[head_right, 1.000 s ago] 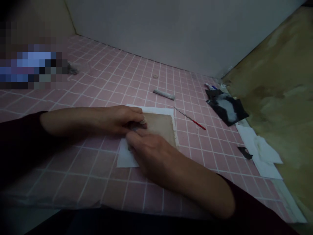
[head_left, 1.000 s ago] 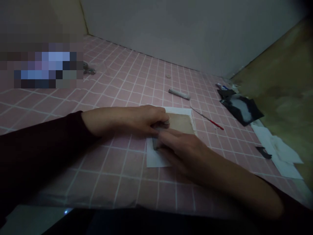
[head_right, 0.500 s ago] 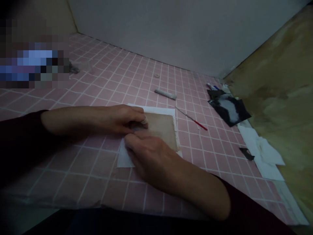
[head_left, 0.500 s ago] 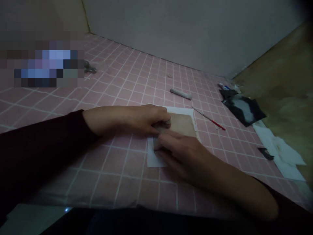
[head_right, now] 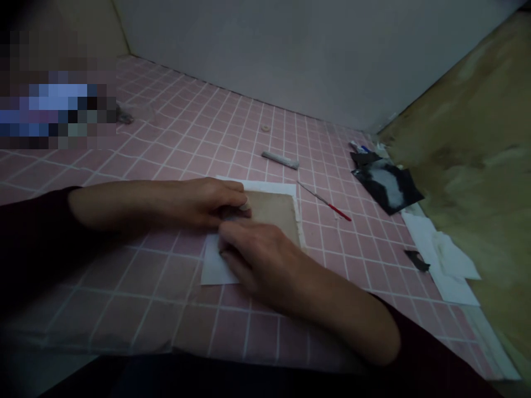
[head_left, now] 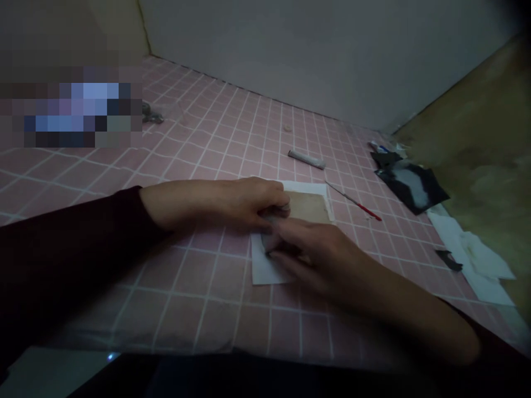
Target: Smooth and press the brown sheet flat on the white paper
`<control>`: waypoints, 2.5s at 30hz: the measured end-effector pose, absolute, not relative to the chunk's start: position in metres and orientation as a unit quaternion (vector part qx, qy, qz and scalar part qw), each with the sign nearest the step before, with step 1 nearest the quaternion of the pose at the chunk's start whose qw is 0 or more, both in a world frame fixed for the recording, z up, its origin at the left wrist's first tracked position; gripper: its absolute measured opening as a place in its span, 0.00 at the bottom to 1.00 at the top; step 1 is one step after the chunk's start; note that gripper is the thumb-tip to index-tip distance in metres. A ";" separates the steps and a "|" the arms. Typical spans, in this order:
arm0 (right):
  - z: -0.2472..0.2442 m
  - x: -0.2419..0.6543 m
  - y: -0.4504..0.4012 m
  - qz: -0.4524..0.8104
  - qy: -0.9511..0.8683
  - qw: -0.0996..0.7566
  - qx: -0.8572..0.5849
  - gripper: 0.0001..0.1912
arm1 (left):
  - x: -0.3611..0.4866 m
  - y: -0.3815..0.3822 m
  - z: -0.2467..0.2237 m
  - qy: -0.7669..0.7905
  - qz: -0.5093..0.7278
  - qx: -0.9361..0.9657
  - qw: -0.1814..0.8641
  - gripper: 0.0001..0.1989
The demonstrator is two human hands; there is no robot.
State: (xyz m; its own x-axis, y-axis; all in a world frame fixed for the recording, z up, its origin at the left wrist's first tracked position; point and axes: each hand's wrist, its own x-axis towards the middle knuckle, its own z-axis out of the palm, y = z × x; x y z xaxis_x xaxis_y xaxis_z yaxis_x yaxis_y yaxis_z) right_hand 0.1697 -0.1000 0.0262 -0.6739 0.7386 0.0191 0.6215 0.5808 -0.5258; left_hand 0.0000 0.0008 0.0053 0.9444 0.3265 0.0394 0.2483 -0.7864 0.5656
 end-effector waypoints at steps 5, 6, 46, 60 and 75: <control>0.040 0.181 -0.098 0.290 -0.864 0.086 -0.403 0.06 | -0.002 0.001 0.004 0.134 0.085 0.939 0.304 0.07; 0.042 0.184 -0.097 0.298 -0.859 0.091 -0.407 0.05 | -0.002 0.001 0.004 0.132 0.087 0.939 0.306 0.06; 0.004 0.171 -0.098 0.074 -0.919 0.095 -0.374 0.06 | 0.000 0.001 -0.002 0.133 0.093 0.947 0.277 0.07; 0.011 0.173 -0.101 0.156 -0.910 0.096 -0.372 0.06 | -0.001 0.001 0.000 0.133 0.102 0.943 0.288 0.03; 0.009 0.168 -0.099 0.185 -0.888 0.122 -0.402 0.09 | 0.000 0.001 -0.001 0.138 0.096 0.946 0.278 0.01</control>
State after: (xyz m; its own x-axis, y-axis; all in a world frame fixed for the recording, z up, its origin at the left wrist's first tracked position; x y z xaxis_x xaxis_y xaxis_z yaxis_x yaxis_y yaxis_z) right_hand 0.1684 -0.0988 0.0092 -0.6472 0.7592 0.0685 0.6685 0.6085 -0.4277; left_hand -0.0004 0.0013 -0.0011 0.9431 0.3154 0.1049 0.2084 -0.8069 0.5527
